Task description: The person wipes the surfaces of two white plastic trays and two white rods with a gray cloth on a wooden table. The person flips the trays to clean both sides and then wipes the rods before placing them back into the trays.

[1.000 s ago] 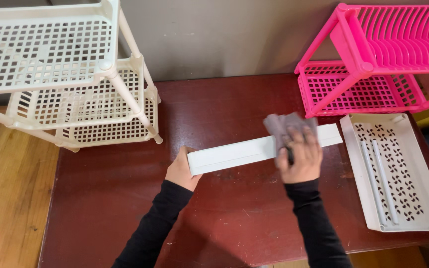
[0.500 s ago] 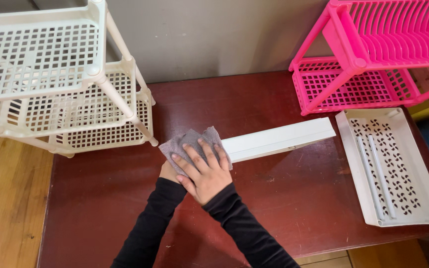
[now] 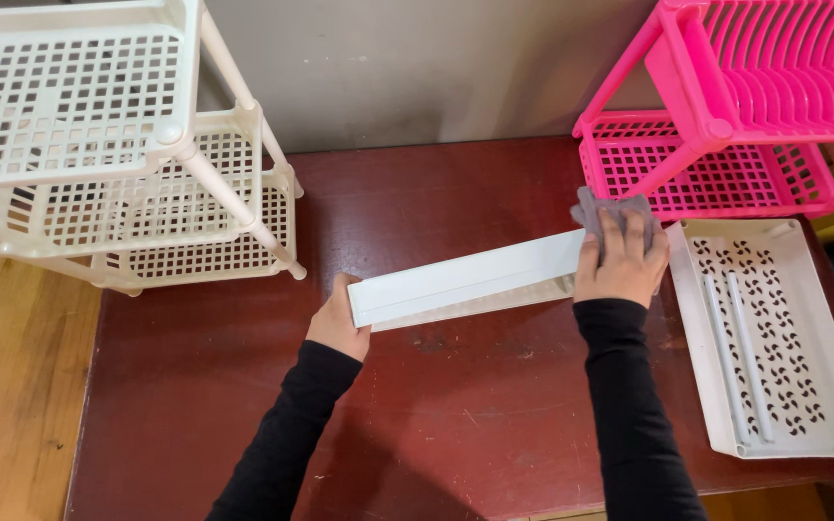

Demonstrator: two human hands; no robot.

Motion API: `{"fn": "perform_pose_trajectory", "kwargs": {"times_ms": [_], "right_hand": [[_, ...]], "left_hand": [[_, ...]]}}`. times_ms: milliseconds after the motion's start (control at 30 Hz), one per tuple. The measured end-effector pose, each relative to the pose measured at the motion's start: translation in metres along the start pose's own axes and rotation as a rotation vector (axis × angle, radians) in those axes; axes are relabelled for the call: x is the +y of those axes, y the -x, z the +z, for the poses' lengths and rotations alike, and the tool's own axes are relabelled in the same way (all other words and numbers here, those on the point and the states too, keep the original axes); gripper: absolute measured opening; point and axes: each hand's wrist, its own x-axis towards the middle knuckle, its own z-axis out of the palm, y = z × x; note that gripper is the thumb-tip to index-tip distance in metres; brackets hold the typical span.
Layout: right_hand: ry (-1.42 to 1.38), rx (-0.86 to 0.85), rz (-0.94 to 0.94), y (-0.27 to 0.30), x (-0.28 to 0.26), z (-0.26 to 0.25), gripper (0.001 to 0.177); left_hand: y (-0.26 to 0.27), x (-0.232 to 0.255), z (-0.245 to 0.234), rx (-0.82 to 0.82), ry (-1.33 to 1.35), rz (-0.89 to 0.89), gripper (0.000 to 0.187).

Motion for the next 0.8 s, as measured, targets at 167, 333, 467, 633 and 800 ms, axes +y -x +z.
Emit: {"fn": "perform_pose_trajectory", "kwargs": {"times_ms": [167, 333, 467, 633, 800], "right_hand": [[-0.102, -0.032, -0.304, 0.047, -0.11, 0.01, 0.048], [-0.225, -0.059, -0.58, 0.091, -0.206, 0.027, 0.051], [-0.212, -0.134, -0.547, 0.076, -0.173, 0.019, 0.054], [0.054, 0.001, -0.264, 0.036, -0.059, -0.002, 0.044], [-0.009, -0.011, -0.067, 0.01, 0.018, -0.011, 0.042]], "left_hand": [[0.0, -0.003, 0.004, 0.026, -0.005, 0.031, 0.03], [-0.004, -0.008, -0.001, -0.029, -0.093, 0.332, 0.045], [0.001, -0.007, -0.001, 0.065, -0.024, 0.262, 0.041], [0.005, -0.004, 0.0, -0.026, 0.007, -0.008, 0.029], [0.006, 0.003, -0.001, 0.013, 0.044, 0.032, 0.029]]}}
